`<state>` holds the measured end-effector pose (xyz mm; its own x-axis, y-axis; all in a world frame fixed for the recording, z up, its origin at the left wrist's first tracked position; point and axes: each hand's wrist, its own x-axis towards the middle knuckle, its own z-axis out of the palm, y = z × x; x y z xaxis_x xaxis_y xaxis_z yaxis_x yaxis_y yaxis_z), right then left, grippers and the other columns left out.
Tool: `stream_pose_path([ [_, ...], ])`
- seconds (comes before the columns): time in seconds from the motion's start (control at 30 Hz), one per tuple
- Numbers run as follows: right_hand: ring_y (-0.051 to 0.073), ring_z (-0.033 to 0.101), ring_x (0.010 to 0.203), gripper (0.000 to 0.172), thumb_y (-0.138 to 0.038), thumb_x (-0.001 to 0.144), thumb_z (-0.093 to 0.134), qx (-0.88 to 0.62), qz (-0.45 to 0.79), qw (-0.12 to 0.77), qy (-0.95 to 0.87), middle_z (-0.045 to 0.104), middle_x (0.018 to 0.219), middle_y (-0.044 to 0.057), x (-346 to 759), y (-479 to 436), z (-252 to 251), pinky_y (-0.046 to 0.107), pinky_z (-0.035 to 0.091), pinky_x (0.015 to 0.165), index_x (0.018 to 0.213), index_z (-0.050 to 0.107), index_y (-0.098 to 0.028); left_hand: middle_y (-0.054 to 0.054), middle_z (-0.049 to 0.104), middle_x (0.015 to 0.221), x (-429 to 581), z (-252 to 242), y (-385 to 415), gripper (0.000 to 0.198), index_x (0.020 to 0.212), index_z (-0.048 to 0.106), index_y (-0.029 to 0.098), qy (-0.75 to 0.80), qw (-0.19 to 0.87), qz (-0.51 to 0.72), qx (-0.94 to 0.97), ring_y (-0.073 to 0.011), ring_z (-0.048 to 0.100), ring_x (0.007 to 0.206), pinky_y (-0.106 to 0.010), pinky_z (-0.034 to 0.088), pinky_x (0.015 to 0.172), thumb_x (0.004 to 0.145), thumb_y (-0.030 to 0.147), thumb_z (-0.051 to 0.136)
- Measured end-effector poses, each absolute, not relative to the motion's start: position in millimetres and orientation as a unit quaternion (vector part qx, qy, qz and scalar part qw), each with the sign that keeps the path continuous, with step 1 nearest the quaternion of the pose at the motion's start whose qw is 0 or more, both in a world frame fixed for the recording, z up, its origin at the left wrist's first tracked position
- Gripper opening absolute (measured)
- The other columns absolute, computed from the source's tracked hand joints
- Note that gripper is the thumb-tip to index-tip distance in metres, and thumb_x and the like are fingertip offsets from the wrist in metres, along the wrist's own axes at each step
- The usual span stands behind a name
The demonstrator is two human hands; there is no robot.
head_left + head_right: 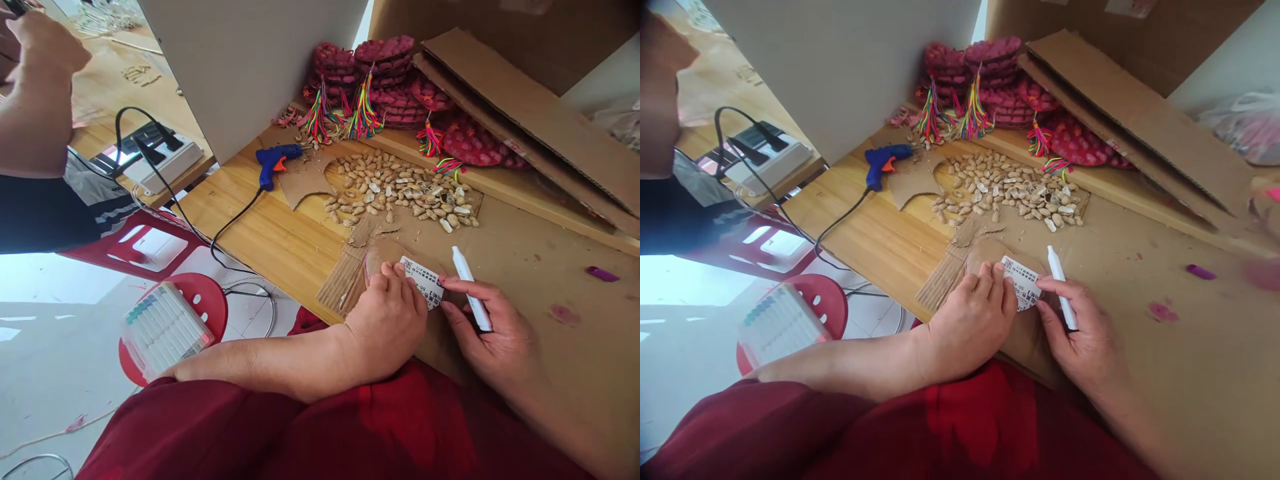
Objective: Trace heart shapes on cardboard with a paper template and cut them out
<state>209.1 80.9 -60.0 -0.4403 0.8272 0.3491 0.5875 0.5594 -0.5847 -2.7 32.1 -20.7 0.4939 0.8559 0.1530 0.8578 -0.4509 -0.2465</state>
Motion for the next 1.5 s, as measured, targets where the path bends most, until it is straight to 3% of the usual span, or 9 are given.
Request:
stream_pose_path([
  [0.4, 0.023, 0.072, 0.113, 0.03, -0.023, 0.095, 0.072, -0.436, 0.185, 0.325, -0.819, 0.075, 0.122, 0.006, 206.6, 79.3, -57.0, 0.04, 0.057, 0.104, 0.123, 0.065, -0.028, -0.024, 0.068, 0.136, -5.8, -24.5, 34.1, 0.044, 0.132, 0.068, 0.006, -0.533, 0.087, -0.073, -0.839, -0.039, 0.066, 0.126, -0.06, 0.062, 0.096, 0.104, 0.017, 0.035],
  [0.9, 0.03, 0.066, 0.13, 0.043, -0.026, 0.09, 0.079, -0.466, 0.236, 0.327, -0.788, 0.069, 0.137, 0.009, 213.9, 74.7, -63.4, 0.051, 0.053, 0.109, 0.13, 0.064, -0.029, -0.022, 0.069, 0.135, -7.7, -20.6, 36.6, 0.043, 0.13, 0.069, 0.008, -0.524, 0.075, -0.076, -0.845, -0.0379, 0.066, 0.124, -0.058, 0.064, 0.091, 0.105, 0.019, 0.037],
  [1.3, 0.031, 0.065, 0.13, 0.044, -0.027, 0.089, 0.079, -0.477, 0.236, 0.319, -0.784, 0.07, 0.137, 0.009, 213.7, 74.2, -59.0, 0.042, 0.057, 0.091, 0.13, 0.064, -0.03, -0.024, 0.068, 0.135, -8.0, -20.9, 36.1, 0.043, 0.13, 0.069, 0.007, -0.522, 0.075, -0.076, -0.846, -0.0381, 0.066, 0.122, -0.058, 0.063, 0.091, 0.106, 0.021, 0.037],
  [1.5, 0.031, 0.066, 0.129, 0.044, -0.029, 0.088, 0.081, -0.479, 0.233, 0.32, -0.783, 0.07, 0.135, 0.009, 212.5, 74.4, -58.5, 0.043, 0.057, 0.092, 0.129, 0.064, -0.029, -0.026, 0.067, 0.137, -7.6, -21.8, 35.8, 0.043, 0.131, 0.068, 0.006, -0.522, 0.079, -0.079, -0.846, -0.0381, 0.067, 0.122, -0.059, 0.063, 0.091, 0.106, 0.02, 0.036],
])
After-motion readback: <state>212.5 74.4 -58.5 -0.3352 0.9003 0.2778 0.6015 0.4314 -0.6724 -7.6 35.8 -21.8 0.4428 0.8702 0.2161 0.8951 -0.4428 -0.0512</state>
